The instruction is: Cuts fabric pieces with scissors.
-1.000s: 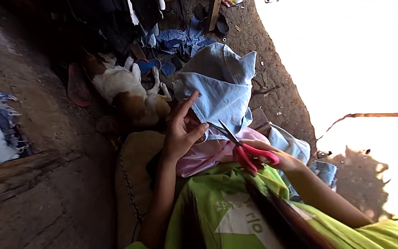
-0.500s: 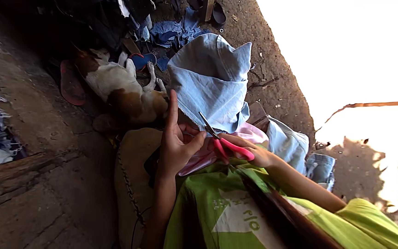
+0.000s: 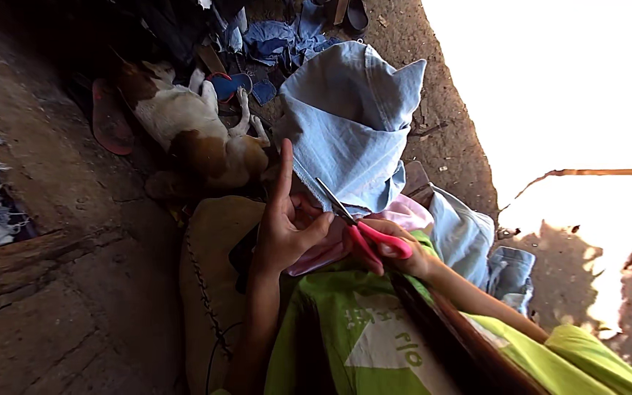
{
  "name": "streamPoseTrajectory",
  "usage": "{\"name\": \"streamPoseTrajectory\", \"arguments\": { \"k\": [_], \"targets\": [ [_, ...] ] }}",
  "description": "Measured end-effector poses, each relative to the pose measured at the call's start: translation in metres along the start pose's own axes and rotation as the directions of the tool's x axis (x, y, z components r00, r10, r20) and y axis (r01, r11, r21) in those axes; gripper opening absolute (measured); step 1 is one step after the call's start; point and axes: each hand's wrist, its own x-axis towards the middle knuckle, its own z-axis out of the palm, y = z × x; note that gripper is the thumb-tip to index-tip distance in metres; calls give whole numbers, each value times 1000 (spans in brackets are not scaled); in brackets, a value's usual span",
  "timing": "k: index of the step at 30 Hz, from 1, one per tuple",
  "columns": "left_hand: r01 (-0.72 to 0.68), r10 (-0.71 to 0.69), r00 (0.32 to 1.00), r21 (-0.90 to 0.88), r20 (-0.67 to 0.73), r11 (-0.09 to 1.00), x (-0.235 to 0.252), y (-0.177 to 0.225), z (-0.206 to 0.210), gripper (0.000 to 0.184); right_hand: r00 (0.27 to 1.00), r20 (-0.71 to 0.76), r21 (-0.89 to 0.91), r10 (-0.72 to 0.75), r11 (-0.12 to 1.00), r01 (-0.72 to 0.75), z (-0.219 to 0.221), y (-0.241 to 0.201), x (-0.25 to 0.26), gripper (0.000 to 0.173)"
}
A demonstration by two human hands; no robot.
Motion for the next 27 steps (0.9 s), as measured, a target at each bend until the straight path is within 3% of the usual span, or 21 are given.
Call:
{"name": "streamPoseTrajectory", "arguments": {
  "k": [4,8,12,17,22,27],
  "targets": [
    [3,-3,1000,-27,-7,1000,-1,-2,2,114,1000,-3,3,13,1000,-13,2,0,3,49],
    [3,-4,1000,-31,-21,1000,-2,-3,1,112,1000,-9,-32,-10,999,10,2,0,4,43],
    [-80,79,997,-39,-25,996,1,-4,-4,90,1000,-10,-101,-16,995,15,1,0,3,44],
    [-36,38,992,22,-124,999,4,2,-1,76,999,-23,-199,-30,980,25,0,1,4,45],
    [-20,28,990,57,-137,998,4,6,0,82,999,-25,-309,-27,951,18,-2,-2,3,48],
    [-26,26,996,-6,-85,1000,6,6,0,94,1000,-14,-232,-7,973,4,-2,-3,8,52]
  ]
}}
